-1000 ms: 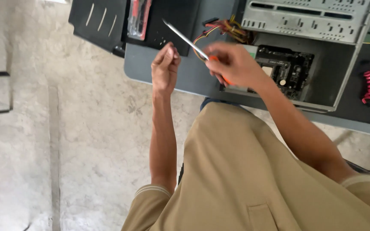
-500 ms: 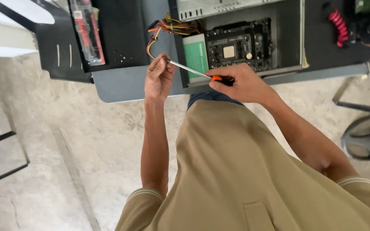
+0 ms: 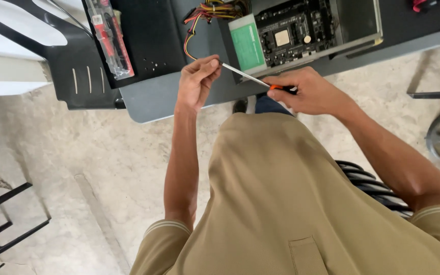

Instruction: Reinstalling a power supply unit into a computer case and securing it with screws using a screwdriver.

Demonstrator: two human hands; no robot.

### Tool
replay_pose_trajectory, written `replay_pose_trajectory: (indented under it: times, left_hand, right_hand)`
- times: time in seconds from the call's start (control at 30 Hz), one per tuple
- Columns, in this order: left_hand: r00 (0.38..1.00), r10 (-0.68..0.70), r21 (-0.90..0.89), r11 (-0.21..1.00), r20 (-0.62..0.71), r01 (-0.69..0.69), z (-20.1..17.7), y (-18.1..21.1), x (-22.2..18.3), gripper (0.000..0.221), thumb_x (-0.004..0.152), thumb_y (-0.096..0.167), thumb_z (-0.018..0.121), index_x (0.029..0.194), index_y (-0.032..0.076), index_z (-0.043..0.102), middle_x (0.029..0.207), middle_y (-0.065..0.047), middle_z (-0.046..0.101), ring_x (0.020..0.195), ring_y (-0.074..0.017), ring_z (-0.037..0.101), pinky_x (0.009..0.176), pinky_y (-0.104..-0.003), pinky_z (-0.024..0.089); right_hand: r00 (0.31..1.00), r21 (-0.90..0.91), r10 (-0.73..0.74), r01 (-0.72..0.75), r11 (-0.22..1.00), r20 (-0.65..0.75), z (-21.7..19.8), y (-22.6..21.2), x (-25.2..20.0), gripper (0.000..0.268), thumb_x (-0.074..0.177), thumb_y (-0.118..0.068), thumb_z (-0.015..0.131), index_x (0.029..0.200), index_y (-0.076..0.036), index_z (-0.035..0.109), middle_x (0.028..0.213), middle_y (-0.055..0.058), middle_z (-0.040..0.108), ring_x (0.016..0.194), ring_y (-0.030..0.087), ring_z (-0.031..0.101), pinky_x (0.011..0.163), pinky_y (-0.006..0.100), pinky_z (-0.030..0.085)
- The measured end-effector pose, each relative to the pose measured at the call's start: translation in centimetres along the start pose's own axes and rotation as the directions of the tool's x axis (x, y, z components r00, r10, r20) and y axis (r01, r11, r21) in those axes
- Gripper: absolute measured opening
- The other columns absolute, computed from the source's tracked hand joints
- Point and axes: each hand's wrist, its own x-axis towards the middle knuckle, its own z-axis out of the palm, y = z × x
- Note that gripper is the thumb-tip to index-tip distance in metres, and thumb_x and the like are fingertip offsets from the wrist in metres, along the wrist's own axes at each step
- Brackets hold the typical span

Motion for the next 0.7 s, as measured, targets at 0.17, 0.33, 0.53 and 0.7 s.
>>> replay_pose_trajectory:
  times: [0.17, 0.33, 0.53, 0.7]
  left_hand:
    - [0.972, -0.215, 0.098, 0.974, 0.094, 0.205, 4.1, 4.8, -1.7, 0.026, 0.103, 0.005, 0.103, 0.124, -0.010, 0.097, 0.105, -0.019, 0.095, 0.096, -0.0242, 0.090, 0.097, -0.034, 0.078]
    - [0.970, -0.227, 0.287, 0.938, 0.085, 0.194, 10.2, 1.2, -1.5, 0.041, 0.098, 0.020, 0.106, 0.127, -0.008, 0.098, 0.107, -0.011, 0.093, 0.094, -0.0173, 0.082, 0.092, -0.030, 0.070]
    - [0.955, -0.057, 0.620, 0.772, 0.291, -0.143, 15.3, 2.6, -1.8, 0.046, 0.102, 0.048, 0.101, 0.123, 0.007, 0.099, 0.113, -0.006, 0.092, 0.107, -0.0171, 0.083, 0.097, -0.036, 0.072]
    - [0.834, 0.076, 0.830, 0.084, 0.547, -0.552, 11.0, 1.0, 3.2, 0.092, 0.111, 0.071, 0.102, 0.171, 0.010, 0.067, 0.149, -0.008, 0.066, 0.134, -0.0334, 0.073, 0.115, -0.064, 0.065]
  right_hand:
    - [0.797, 0.141, 0.498, -0.567, 0.811, 0.342, 0.1, -4.7, 0.7, 0.042, 0.134, -0.022, 0.054, 0.158, -0.001, 0.082, 0.106, 0.014, 0.086, 0.075, 0.026, 0.079, 0.076, 0.038, 0.066]
    - [0.913, 0.208, 0.397, -0.408, 0.889, 0.092, 2.7, -3.5, 0.3, 0.026, 0.140, -0.020, 0.061, 0.137, 0.003, 0.073, 0.083, 0.012, 0.068, 0.062, 0.022, 0.063, 0.060, 0.036, 0.057]
    - [0.909, 0.332, 0.410, -0.365, 0.870, -0.075, 2.4, 0.8, -1.0, 0.023, 0.141, -0.012, 0.060, 0.135, 0.007, 0.072, 0.092, 0.016, 0.074, 0.068, 0.028, 0.076, 0.068, 0.042, 0.075]
    - [0.886, 0.293, 0.457, -0.416, 0.861, -0.084, 0.5, 2.6, -2.7, 0.027, 0.140, -0.011, 0.058, 0.139, 0.011, 0.074, 0.091, 0.021, 0.078, 0.070, 0.032, 0.080, 0.069, 0.049, 0.079]
